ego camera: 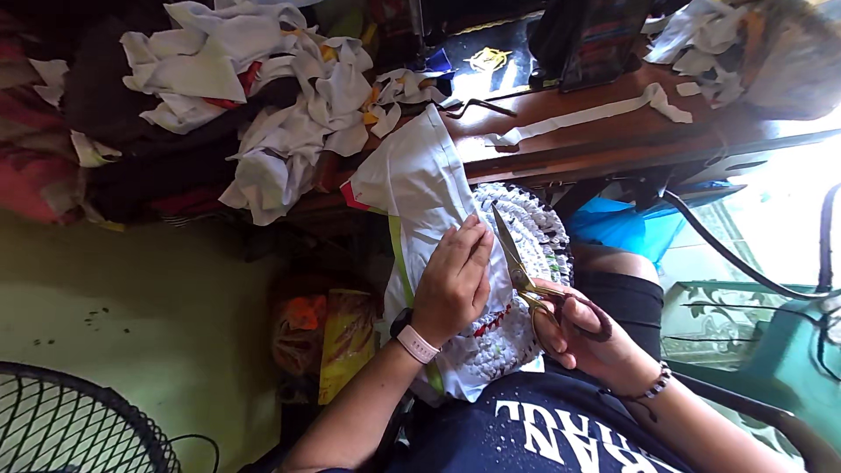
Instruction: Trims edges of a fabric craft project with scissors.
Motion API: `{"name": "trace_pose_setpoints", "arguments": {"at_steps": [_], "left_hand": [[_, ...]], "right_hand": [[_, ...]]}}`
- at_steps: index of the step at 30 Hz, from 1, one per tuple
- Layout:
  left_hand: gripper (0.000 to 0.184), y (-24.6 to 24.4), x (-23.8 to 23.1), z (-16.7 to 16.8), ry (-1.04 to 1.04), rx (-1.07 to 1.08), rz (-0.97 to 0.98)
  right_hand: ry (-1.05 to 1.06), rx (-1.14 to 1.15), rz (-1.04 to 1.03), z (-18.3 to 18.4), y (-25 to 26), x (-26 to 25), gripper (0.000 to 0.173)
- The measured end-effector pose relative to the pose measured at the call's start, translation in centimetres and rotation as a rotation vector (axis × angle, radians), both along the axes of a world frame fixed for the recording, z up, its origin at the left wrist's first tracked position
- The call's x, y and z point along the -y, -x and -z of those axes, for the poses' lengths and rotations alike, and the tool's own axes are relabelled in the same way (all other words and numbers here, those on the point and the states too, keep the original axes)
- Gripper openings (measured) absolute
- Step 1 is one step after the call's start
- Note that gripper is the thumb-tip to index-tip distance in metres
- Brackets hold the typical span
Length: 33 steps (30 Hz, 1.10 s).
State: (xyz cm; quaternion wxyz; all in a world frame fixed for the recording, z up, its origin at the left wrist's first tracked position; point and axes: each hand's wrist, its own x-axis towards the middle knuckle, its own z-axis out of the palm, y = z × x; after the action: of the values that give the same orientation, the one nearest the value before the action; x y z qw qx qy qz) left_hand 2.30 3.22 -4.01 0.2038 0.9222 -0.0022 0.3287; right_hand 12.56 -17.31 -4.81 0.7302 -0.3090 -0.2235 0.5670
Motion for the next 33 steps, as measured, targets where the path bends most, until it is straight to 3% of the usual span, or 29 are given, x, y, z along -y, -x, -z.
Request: {"name": "trace_pose_setpoints", "arguments": {"at_steps": [33], "left_hand": [[0.038, 0.1, 0.06, -0.06, 0.026, -0.01, 0.012]], "right_hand": [[0.026, 0.04, 0.007, -0.07, -0.07, 0.14, 0.043]]}}
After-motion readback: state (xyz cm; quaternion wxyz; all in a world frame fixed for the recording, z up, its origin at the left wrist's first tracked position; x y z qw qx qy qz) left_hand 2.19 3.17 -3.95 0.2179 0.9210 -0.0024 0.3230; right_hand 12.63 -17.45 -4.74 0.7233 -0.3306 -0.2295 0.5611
